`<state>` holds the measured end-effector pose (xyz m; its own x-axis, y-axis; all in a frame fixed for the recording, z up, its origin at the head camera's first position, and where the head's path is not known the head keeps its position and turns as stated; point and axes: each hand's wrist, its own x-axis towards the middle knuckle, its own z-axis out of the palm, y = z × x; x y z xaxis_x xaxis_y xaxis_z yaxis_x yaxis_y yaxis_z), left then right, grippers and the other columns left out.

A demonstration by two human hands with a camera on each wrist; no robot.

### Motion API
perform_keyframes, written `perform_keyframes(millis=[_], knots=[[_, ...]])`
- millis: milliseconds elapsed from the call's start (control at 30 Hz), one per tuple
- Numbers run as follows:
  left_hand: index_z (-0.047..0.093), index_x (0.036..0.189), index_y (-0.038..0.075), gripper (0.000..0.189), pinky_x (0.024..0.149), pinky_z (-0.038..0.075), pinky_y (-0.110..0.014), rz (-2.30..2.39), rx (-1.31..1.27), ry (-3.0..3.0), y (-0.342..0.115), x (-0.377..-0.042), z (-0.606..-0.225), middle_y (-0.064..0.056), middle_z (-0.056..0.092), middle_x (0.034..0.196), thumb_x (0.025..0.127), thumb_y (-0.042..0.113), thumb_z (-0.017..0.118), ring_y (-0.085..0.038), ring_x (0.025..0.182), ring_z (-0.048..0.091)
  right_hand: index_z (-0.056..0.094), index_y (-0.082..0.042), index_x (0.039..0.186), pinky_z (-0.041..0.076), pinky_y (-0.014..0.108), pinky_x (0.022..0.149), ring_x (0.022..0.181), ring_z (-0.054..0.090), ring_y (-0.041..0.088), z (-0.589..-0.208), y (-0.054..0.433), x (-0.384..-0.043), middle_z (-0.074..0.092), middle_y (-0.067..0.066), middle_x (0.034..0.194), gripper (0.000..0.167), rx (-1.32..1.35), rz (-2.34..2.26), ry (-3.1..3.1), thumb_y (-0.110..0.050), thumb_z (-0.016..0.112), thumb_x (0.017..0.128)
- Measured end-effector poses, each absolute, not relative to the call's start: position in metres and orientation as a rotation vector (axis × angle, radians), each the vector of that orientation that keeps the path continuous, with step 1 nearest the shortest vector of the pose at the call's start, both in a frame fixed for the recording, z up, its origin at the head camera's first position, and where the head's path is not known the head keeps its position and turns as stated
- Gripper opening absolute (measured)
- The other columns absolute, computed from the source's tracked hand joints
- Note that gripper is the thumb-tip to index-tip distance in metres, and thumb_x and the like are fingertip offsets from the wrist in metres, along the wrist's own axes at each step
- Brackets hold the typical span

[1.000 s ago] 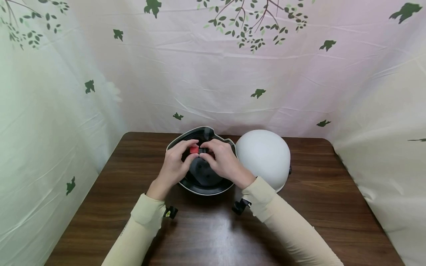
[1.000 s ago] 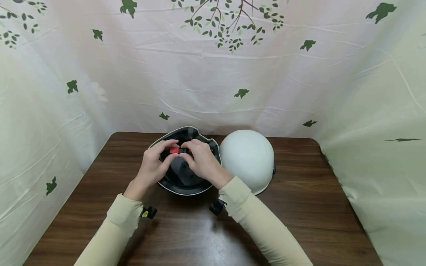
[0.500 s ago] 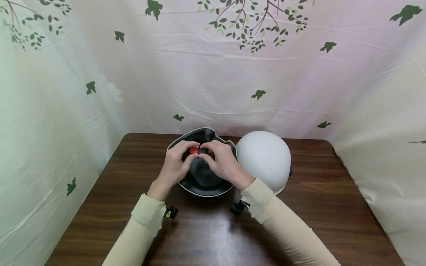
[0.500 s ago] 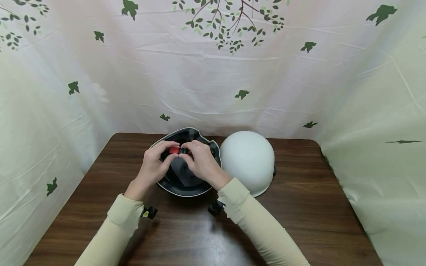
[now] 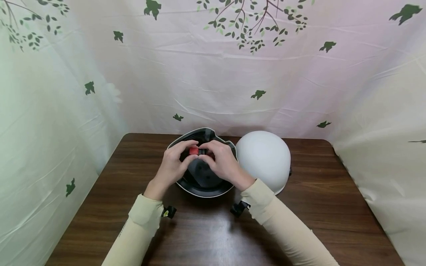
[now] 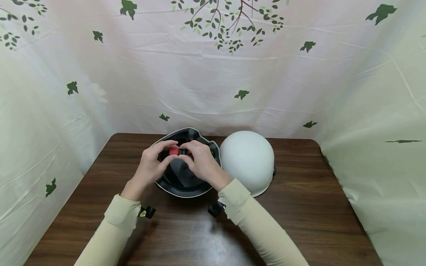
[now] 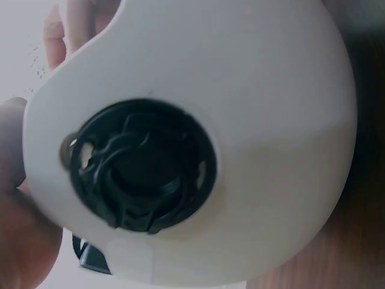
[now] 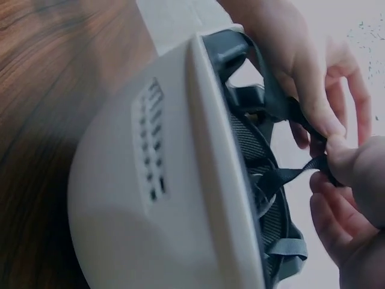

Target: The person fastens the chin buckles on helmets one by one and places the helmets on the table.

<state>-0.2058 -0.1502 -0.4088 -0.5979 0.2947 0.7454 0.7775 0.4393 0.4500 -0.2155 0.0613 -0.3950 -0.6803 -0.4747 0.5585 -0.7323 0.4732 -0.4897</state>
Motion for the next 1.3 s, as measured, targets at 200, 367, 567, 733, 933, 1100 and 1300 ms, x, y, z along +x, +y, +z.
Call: perform_keyframes(millis=[200,367,567,733,933,1100,1300], knots=[[0.072,0.124,0.001,0.046,0.089,0.060,-0.040,-1.099,-0.909,-2.100,-0.1551,-0.2074,-0.4078,-0.013,0.075,0.114,0.081,-0.002,0.087,-0.024,0.100,0.073,0.073,-0.002,0.121,0.059,0.029,0.075,0.084,0.068,0.018,-0.3946,0.0671,-0.2188,0.069,0.010,0.105,0.028,1.055,1.032,-2.430,-0.015,0.079,0.096],[0.073,0.123,0.002,0.047,0.090,0.060,-0.039,-1.087,-0.918,-2.109,-0.1568,-0.2074,-0.4082,-0.012,0.076,0.116,0.079,-0.001,0.089,-0.024,0.101,0.074,0.074,-0.004,0.117,0.055,0.032,0.078,0.091,0.063,0.019,-0.3943,0.0679,-0.2184,0.066,0.009,0.105,0.024,1.043,0.962,-2.441,-0.017,0.078,0.097],[0.073,0.123,0.003,0.046,0.093,0.058,-0.032,-1.102,-0.933,-2.091,-0.1547,-0.2062,-0.4073,-0.012,0.076,0.116,0.080,0.000,0.089,-0.022,0.099,0.072,0.072,-0.004,0.116,0.056,0.033,0.083,0.097,0.063,0.019,-0.3923,0.0669,-0.2155,0.067,0.007,0.110,0.022,1.065,0.911,-2.399,-0.017,0.075,0.099],[0.074,0.120,0.003,0.042,0.091,0.057,-0.028,-1.136,-0.935,-2.073,-0.1526,-0.2059,-0.4066,-0.011,0.076,0.114,0.081,-0.001,0.089,-0.022,0.096,0.071,0.072,-0.003,0.114,0.057,0.031,0.081,0.094,0.062,0.018,-0.3918,0.0657,-0.2141,0.067,0.007,0.107,0.021,1.080,0.890,-2.356,-0.016,0.076,0.099],[0.074,0.119,0.002,0.042,0.091,0.058,-0.030,-1.123,-0.948,-2.059,-0.1517,-0.2051,-0.4048,-0.010,0.077,0.114,0.080,-0.002,0.089,-0.023,0.097,0.072,0.073,-0.002,0.113,0.057,0.032,0.080,0.093,0.062,0.019,-0.3912,0.0650,-0.2139,0.068,0.008,0.106,0.021,1.089,0.889,-2.324,-0.015,0.077,0.097],[0.074,0.121,0.001,0.046,0.096,0.056,-0.026,-1.101,-0.940,-2.056,-0.1539,-0.2038,-0.4038,-0.011,0.076,0.116,0.078,-0.002,0.090,-0.024,0.100,0.073,0.071,-0.005,0.117,0.055,0.037,0.092,0.106,0.062,0.022,-0.3904,0.0662,-0.2141,0.067,0.007,0.111,0.024,1.077,0.872,-2.366,-0.020,0.076,0.099],[0.074,0.121,-0.001,0.045,0.091,0.059,-0.034,-1.095,-0.941,-2.076,-0.1591,-0.2032,-0.4040,-0.012,0.076,0.114,0.079,-0.003,0.089,-0.025,0.100,0.073,0.068,-0.005,0.121,0.050,0.044,0.103,0.118,0.059,0.028,-0.3908,0.0704,-0.2138,0.064,0.009,0.118,0.023,1.080,0.859,-2.443,-0.017,0.072,0.101]])
